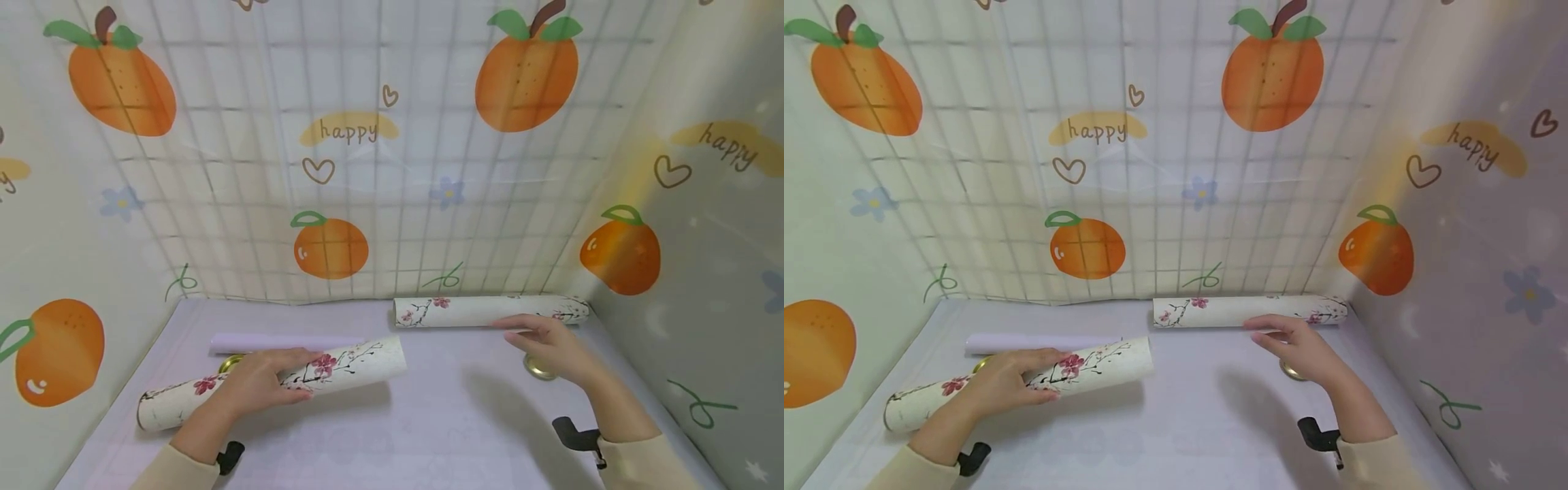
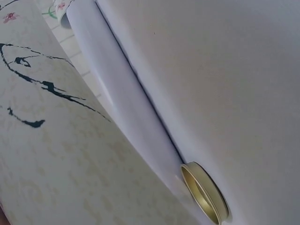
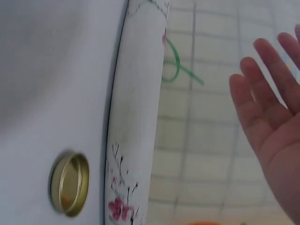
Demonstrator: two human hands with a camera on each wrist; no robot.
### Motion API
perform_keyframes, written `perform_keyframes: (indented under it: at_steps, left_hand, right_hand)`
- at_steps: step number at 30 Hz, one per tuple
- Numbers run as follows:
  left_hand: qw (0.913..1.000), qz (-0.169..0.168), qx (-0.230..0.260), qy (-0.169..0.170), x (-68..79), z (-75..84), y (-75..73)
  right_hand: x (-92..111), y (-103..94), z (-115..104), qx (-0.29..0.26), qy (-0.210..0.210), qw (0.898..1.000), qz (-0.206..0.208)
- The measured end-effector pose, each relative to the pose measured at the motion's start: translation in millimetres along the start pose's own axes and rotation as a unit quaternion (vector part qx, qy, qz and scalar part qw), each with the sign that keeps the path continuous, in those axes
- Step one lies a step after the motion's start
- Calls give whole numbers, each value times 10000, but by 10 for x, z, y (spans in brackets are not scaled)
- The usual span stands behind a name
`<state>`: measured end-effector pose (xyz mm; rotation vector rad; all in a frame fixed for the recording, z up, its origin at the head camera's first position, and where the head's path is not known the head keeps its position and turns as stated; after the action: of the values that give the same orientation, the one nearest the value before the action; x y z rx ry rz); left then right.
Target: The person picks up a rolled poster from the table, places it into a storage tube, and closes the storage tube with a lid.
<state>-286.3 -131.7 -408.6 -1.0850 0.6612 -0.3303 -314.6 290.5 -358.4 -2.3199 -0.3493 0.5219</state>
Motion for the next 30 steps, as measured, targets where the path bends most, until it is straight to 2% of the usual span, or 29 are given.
perform_keyframes:
  at_steps: [5, 11, 19, 24, 30]
  left_hand:
    - [10000, -16, -32, -34, 13, -12, -5]
    - [10000, -31, -66, -4, 41, -12, 0]
    - [9999, 87, -85, 111, 48, -6, -48]
    - [9998, 117, -88, 166, 46, 9, -55]
    - [9998, 131, -78, 129, 56, 1, -61]
  right_hand:
    - [125, -118, 158, 320, 249, 9992, 27]
    - [233, -172, 396, 467, 309, 9984, 61]
    - [281, -201, 647, 823, 418, 9957, 51]
    - [319, -183, 835, 1072, 729, 9916, -24]
    - [378, -118, 1110, 992, 1315, 9861, -229]
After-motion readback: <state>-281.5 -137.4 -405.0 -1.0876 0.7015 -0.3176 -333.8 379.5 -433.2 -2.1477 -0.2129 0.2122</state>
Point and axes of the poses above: each hand's wrist, its own x-axis away from the middle knuckle, its own y-axis out of the palm, z = x × y, the point moved 10 cm from there along -x, towards the middle knuckle, and after that the axes turned 3 degrees about x, right-handed, at the moved point
